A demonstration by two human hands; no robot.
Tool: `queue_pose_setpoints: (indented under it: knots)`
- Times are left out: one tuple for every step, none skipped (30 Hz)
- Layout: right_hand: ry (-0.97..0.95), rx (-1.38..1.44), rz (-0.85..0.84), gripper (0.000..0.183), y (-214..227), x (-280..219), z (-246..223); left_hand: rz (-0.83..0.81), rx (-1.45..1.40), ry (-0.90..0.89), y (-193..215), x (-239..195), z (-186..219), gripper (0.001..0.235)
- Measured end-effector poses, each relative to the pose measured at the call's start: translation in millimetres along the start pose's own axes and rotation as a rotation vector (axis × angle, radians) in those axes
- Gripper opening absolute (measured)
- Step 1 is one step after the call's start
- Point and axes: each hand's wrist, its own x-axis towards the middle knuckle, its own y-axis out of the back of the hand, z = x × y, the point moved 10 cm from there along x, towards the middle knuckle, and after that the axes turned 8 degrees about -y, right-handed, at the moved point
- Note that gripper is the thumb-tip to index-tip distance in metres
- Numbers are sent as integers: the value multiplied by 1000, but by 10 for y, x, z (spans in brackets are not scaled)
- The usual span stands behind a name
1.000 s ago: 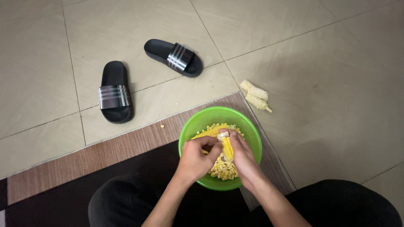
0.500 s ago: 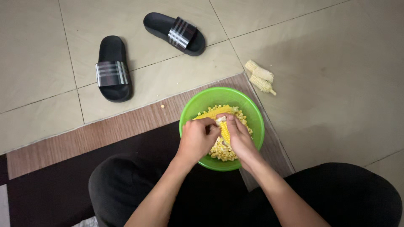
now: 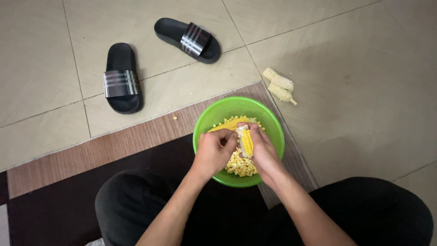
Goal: The person sits on the floor and removes corn kernels from the cob by hand, placing them into a green bowl. The person handles multiple corn cobs, stripping the kernels and discarding the bare cobs onto the floor.
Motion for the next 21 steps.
queue_pose_setpoints:
  knots:
    - [2,0,0,59,14,28,15,1,0,-2,7,-1,17,18]
    - [-1,37,-6,60,25,57,37,-1,-8,8,12,-4,21,18]
    - [-4,74,-12,61,28,88,62,-2,-16,17,23,-9,21,17]
    - [-1,74,-13,61,-5,34,16,-1,-15,13,22,-7,33,17]
    - [-16,101,1,60,-16,-20,-10,-5,-20,-7,10,-5,66,16]
    - [-31,129,14,58,-27,-75,-35,-9,-24,-27,-3,-3,97,15]
    - [-31,130,16,58,37,52,52,-10,-25,-28,-3,5,105,15]
    - [-25,163,5,58,92,181,136,-18,-10,-44,-9,15,125,15]
    - [-23,196,-6,57,149,305,235,-26,4,-56,-19,11,137,16]
    - [-25,197,-4,57,154,275,218,-28,3,-54,14,1,185,16]
    - [-9,210,16,55,174,245,186,-35,25,-63,52,-9,242,18]
    - [7,223,37,53,193,215,154,-42,46,-73,90,-20,299,20]
    - [4,222,37,53,151,169,126,-42,46,-70,76,-24,296,20]
    - [20,178,63,53,130,118,78,-29,37,-44,75,-31,271,21]
    - [36,133,89,54,106,60,32,-17,28,-17,75,-44,247,22]
    - [32,133,89,54,152,158,100,-18,27,-13,65,-34,246,22]
    - [56,84,109,54,209,247,156,-30,40,1,43,-39,226,23]
    - [80,35,129,53,265,336,216,-43,54,15,19,-46,203,23]
    - [71,35,127,53,259,327,211,-45,54,24,18,-39,158,23]
    - [86,-11,129,54,248,315,180,-46,79,19,22,-29,125,24]
    - [98,-58,132,55,239,297,160,-49,102,17,21,-28,88,24]
